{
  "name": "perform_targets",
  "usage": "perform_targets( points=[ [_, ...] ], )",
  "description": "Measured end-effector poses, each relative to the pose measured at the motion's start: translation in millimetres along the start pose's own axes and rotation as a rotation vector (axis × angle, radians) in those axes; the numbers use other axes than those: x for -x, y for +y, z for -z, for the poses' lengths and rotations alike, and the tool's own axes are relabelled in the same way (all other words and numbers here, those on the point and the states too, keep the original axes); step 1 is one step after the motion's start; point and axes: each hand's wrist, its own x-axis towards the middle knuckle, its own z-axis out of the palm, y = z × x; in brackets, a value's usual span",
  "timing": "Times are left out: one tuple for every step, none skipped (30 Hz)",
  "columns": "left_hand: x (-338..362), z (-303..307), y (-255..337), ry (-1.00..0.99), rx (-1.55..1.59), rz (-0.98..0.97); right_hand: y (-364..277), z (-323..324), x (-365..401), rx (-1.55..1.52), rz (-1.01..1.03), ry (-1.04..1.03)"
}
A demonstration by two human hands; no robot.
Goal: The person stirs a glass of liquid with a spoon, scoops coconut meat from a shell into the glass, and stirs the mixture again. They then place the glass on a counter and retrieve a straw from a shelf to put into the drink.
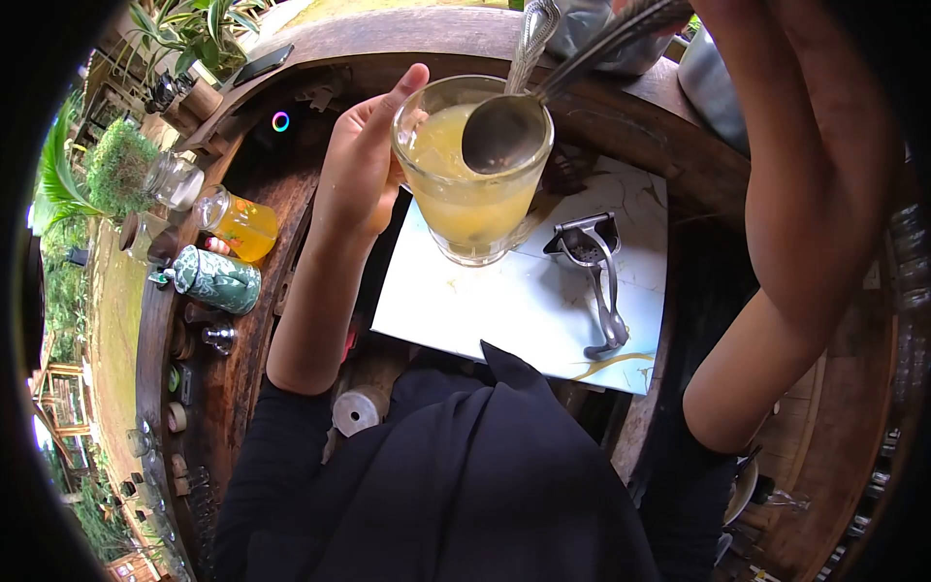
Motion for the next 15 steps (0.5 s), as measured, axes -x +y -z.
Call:
perform_targets(
  points=[
    [-1, 1, 0, 0.005, 0.009, -0.009, -1, -1, -1, 0.004, 0.008, 0.006],
    [-1, 1, 1, 0.005, 0.007, -0.009, -1, -2, -2, 0.003, 0.011, 0.013],
    [-1, 0, 2, 0.010, -0.003, -0.024, -2, -2, -2, 0.003, 0.013, 0.025],
    [-1, 0, 3, 0.015, -0.013, -0.040, -2, -1, -4, 0.005, 0.016, 0.043],
    [-1, 0, 5, 0.015, -0.014, -0.040, -1, 0, -4, -0.001, 0.016, 0.066],
    [0, -1, 7, 0.016, -0.018, -0.052, -1, 2, -5, -0.001, 0.016, 0.100],
    [0, -1, 8, 0.017, -0.022, -0.065, 0, 4, -4, -0.006, 0.010, 0.137],
    [0, 0, 9, 0.017, -0.023, -0.067, 2, 6, -4, -0.008, 0.003, 0.175],
    [-1, 1, 9, 0.003, -0.024, -0.068, 2, 8, -3, -0.013, -0.006, 0.213],
    [-1, 2, 10, -0.011, -0.026, -0.069, 4, 9, -3, -0.015, -0.013, 0.248],
    [-1, 2, 10, -0.010, -0.027, -0.070, 5, 11, -2, -0.015, -0.020, 0.271],
    [-1, 2, 12, -0.005, -0.018, -0.066, 6, 12, -2, -0.016, -0.027, 0.289],
    [0, 2, 12, -0.001, -0.009, -0.062, 6, 12, -1, -0.016, -0.032, 0.295],
    [0, 3, 13, -0.002, -0.009, -0.063, 6, 13, 0, -0.017, -0.038, 0.291],
    [0, 4, 13, -0.011, 0.000, -0.058, 6, 12, 1, -0.015, -0.041, 0.277]
  ],
)
